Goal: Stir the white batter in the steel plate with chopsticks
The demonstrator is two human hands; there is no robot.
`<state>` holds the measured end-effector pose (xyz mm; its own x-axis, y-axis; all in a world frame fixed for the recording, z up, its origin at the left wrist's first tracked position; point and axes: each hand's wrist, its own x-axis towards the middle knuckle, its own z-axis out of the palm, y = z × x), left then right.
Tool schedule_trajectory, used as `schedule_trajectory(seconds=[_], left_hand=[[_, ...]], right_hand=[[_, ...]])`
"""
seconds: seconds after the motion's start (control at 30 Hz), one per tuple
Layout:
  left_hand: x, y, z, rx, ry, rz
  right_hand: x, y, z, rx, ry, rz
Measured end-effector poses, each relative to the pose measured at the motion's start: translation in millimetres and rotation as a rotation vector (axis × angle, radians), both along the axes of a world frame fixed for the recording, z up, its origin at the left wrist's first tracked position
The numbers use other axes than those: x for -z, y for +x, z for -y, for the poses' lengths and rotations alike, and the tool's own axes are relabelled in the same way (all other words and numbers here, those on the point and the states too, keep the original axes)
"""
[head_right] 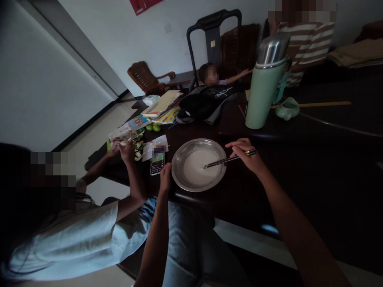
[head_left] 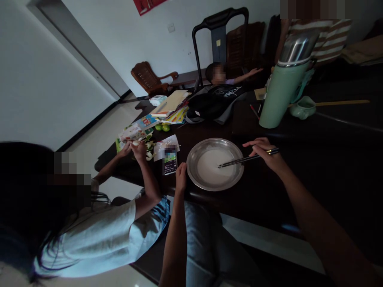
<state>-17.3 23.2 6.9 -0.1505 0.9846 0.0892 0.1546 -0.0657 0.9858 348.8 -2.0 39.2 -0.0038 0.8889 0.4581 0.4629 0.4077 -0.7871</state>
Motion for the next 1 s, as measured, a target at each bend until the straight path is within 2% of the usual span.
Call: schedule_trajectory(seconds=[0.13,0.33,0.53,0.77,0.93,1.0], left_hand=[[-2.5,0,0,0.01,-0.02,0.0],[-1.5,-2,0,0.032,-0.012,0.003],[-5.5,-1,-1,0.031,-0.013,0.009],[-5.7,-5,-2,0.062,-0.011,0.003],[-3.0,-7,-2,0.052,-0.013,-0.006],[-2.6,-8,-3,0.045,-0.019,-0.011]], right_hand=[[0.4,-10,0,-0.061,0.015,0.072],[-5.0,2,-1,0.049,0.003,-0.004],[-3.8,-15,0,-0.068,-0.005,0.084],[-8.5,-4,0,0.043,0.033,0.022],[-7.6,-16,2,-0.072,-0.025,0.111],[-7.0,-20,1,-0.069,-0.021,0.141]])
